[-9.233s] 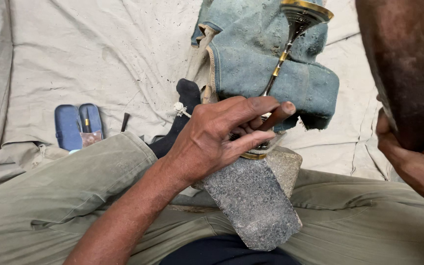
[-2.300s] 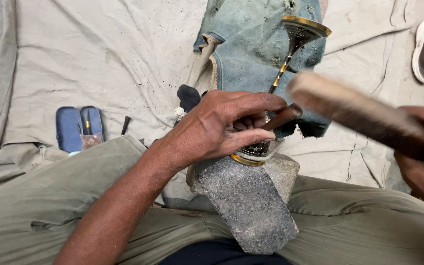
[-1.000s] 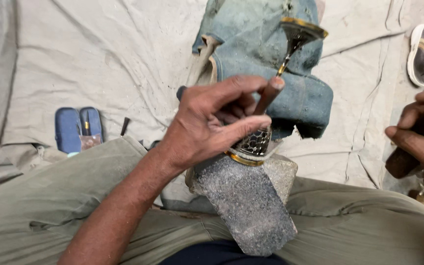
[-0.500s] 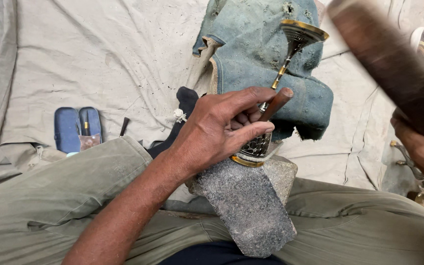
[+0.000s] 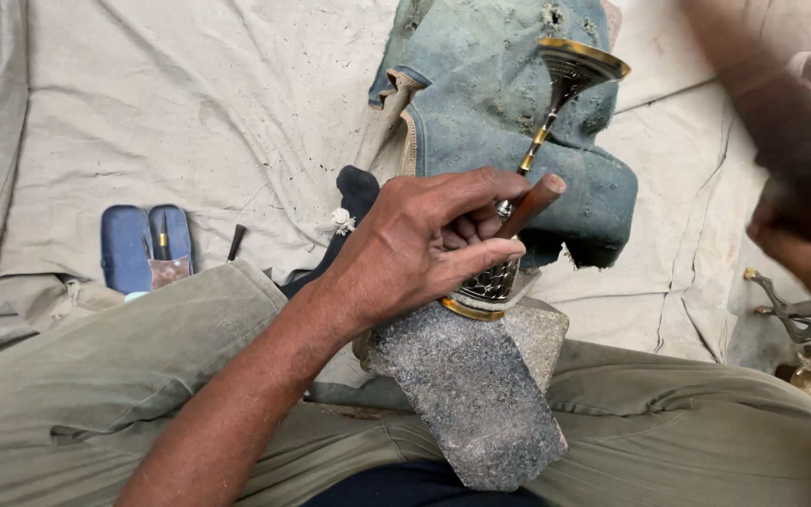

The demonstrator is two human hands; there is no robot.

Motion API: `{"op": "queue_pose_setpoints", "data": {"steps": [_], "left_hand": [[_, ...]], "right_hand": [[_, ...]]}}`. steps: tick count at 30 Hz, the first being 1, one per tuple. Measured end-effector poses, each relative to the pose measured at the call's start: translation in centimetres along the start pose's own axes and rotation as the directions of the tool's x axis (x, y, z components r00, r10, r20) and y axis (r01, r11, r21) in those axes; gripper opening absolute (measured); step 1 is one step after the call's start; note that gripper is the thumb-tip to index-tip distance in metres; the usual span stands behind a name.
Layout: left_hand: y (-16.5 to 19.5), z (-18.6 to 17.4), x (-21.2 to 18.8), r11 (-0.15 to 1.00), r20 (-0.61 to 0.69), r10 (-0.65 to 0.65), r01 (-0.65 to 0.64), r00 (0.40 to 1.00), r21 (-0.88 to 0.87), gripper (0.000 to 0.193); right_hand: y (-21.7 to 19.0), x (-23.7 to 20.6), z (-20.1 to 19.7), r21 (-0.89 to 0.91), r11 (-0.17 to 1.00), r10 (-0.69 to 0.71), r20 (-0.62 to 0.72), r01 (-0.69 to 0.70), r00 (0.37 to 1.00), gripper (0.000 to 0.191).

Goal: The person uses a wooden mallet to repeatedly strike a small metal object placed on a stone block. They hold the object steady with one hand while hammering with the other, occasionally rotating the object to work on different sides.

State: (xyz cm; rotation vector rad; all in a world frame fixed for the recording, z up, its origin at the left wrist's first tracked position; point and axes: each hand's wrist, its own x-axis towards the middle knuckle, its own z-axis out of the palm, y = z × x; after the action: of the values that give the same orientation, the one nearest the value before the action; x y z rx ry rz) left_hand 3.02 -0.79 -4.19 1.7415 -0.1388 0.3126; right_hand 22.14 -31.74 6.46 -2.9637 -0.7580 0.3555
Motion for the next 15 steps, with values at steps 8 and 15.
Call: {"op": "queue_pose_setpoints", "data": {"steps": [8, 15], "left_hand": [[0.2, -0.4, -0.1, 0.998, 0.027, -0.038, 0.039, 0.999, -0.051, 0.052], [0.6, 0.0, -0.5, 1.000, -0.061, 0.006, -0.007, 0.998, -0.012, 0.051]], "right_hand": [[1.4, -1.0, -0.1, 0.009, 0.999, -0.044, -0.030, 0.044, 0.999, 0.028], [0.5, -1.6, -1.4, -0.339, 0.901, -0.289, -0.001, 0.272, 0.957, 0.037]]}}
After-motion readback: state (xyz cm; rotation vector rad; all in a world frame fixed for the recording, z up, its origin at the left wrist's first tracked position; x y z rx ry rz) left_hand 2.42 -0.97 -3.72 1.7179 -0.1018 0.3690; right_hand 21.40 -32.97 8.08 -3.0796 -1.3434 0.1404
